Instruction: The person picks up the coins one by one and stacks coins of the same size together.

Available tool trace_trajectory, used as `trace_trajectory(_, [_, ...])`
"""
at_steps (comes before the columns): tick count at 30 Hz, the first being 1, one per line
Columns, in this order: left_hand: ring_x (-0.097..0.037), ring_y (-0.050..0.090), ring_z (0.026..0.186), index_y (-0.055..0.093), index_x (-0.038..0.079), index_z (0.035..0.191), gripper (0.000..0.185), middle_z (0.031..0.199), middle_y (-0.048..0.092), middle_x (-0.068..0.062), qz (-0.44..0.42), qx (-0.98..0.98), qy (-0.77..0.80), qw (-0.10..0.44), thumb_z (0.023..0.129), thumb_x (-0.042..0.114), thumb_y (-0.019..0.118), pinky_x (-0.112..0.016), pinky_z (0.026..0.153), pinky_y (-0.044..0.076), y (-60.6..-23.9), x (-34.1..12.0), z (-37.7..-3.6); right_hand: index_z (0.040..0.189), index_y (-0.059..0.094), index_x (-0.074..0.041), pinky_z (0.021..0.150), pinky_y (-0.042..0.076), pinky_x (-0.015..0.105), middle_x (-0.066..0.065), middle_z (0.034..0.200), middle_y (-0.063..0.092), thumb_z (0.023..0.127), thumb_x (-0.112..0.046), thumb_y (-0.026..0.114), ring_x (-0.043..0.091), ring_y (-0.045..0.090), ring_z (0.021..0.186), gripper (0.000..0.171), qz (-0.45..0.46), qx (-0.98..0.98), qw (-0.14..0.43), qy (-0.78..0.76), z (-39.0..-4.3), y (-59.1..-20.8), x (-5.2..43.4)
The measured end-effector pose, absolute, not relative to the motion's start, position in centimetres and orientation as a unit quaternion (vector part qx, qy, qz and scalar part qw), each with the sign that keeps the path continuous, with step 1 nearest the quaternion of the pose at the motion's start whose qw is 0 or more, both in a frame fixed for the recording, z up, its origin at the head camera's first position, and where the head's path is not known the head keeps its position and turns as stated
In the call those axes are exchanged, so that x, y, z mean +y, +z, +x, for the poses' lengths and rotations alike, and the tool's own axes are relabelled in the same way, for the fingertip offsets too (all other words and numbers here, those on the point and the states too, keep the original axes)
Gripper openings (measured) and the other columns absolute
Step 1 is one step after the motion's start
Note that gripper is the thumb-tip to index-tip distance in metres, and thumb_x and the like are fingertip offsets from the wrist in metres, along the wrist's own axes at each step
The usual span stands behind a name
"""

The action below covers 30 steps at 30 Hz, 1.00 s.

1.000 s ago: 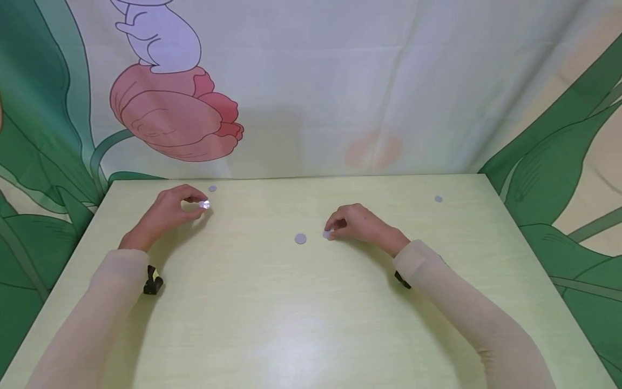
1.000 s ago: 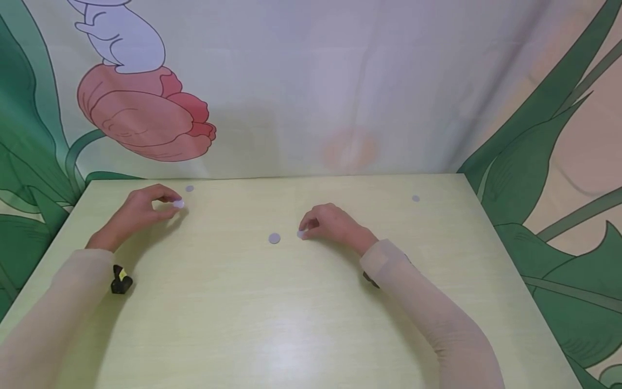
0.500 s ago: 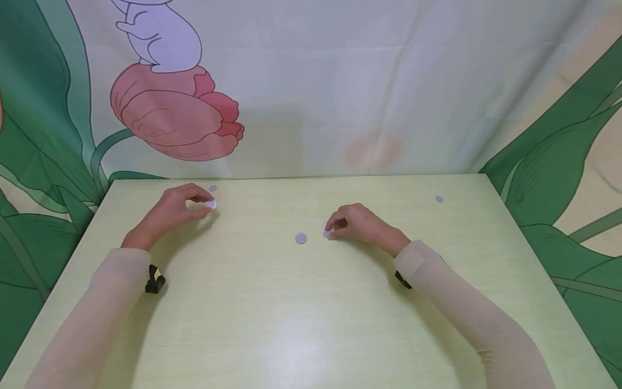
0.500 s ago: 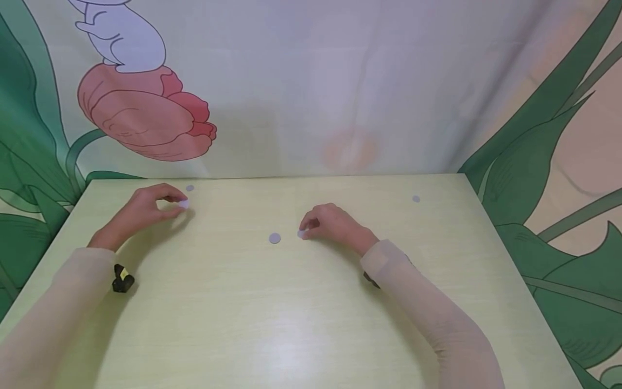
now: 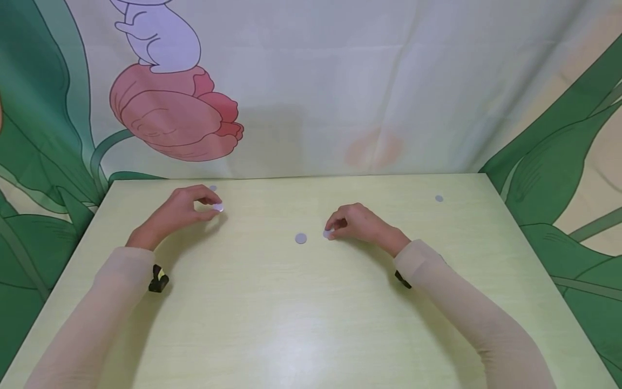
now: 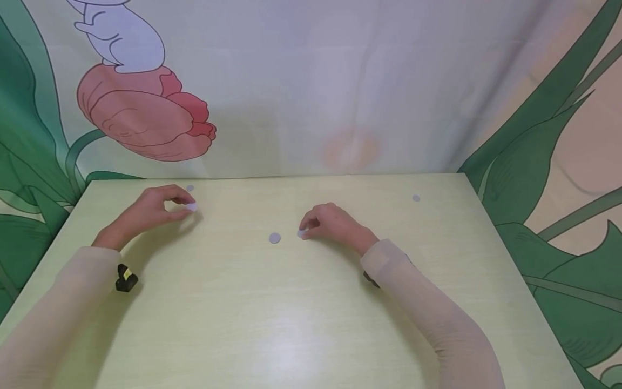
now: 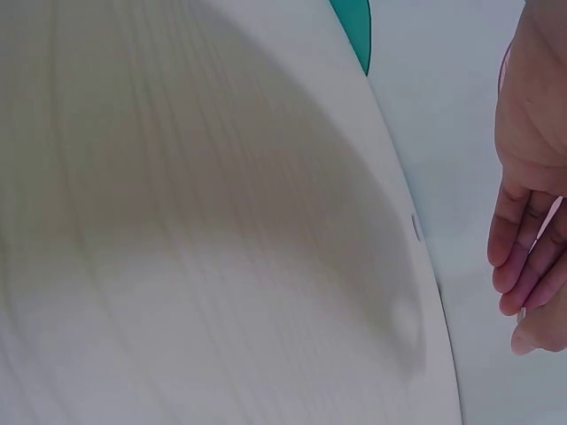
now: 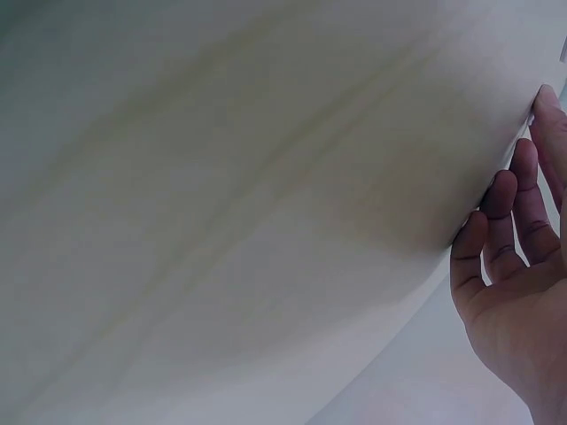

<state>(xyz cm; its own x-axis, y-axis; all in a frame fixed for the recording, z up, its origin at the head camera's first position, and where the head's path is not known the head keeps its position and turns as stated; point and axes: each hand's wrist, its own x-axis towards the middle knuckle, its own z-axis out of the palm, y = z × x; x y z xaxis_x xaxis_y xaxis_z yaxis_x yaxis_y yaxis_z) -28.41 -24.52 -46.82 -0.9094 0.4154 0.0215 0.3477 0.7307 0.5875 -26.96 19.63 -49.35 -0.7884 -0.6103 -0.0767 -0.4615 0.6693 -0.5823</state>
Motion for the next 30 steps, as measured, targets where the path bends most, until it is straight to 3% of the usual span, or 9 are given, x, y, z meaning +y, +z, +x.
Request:
trace_trajectory(15, [-0.026,0.062,0.105,0.071,0.007,0.114,0.024,0.115,0.068,-0.009,0.221,0.928,0.293,0.066,0.093,0.017,0.076,-0.044,0.089,0.053,-46.82,-24.22,-28.32,0.101,0.079,-0.017,0.082,0.052,0.028,-0.004,0.088,0.065,0.088,-0.019,0.082,0.013,0.060,0.085,0.014,-0.291,0.902,0.141,-0.285,-26.72,-49.21,19.66])
trace_trajectory(30, [-0.026,0.061,0.104,0.072,0.010,0.112,0.023,0.110,0.068,-0.006,0.230,0.924,0.299,0.067,0.092,0.020,0.078,-0.045,0.091,0.051,-46.71,-23.49,-28.13,0.101,0.079,-0.017,0.082,0.052,0.028,-0.004,0.087,0.065,0.088,-0.018,0.082,0.013,0.060,0.084,0.014,-0.293,0.903,0.135,-0.283,-26.73,-49.05,19.51])
